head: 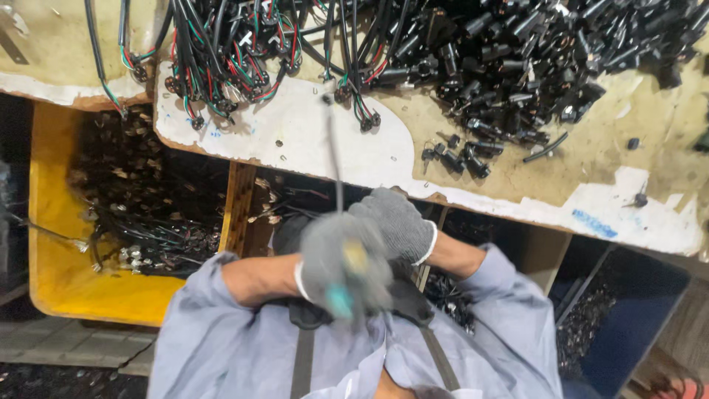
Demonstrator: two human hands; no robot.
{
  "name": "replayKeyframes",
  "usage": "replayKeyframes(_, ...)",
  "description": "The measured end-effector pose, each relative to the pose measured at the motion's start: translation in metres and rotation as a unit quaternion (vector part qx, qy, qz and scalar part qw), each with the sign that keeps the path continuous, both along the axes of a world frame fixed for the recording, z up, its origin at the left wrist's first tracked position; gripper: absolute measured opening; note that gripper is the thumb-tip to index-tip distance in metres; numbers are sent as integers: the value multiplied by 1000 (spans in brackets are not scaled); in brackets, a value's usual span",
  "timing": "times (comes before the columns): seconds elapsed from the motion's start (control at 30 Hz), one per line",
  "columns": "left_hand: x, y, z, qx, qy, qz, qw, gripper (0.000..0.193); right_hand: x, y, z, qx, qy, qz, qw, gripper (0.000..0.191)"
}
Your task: The person strips insulation from the ends of electrical wires using pliers-style wire strippers, working one wire at a time at a workbench. They pull each wire from a pile, grip it with the tool, pull off the stripped insulation, and set the processed wire aside with the growing bundle of finished wires.
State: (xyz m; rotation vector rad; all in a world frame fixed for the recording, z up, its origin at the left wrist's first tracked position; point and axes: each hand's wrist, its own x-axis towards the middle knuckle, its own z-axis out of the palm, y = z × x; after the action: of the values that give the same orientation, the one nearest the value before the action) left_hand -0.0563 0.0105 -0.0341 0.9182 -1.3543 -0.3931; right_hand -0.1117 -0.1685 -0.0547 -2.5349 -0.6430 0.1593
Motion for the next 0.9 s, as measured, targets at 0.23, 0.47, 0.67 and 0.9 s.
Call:
replayKeyframes(0.23,70,-92,26,319,-244,273,874,18,-7,6,24,57,-168,-9,984,63)
replayKeyframes(0.47,117,-106,-16,506,-162,241,813,34,-40,-61,27,-71,-45,-382,920,32)
replayKeyframes(0.67,100,-26,1,289,-168,465,820,17,-50,-108,4,-209,-46,-449,867,29)
replayKeyframes(0.9,97,15,-40,368,-273,393,798,18,-30,-98,4,-285,-119,-370,876,28)
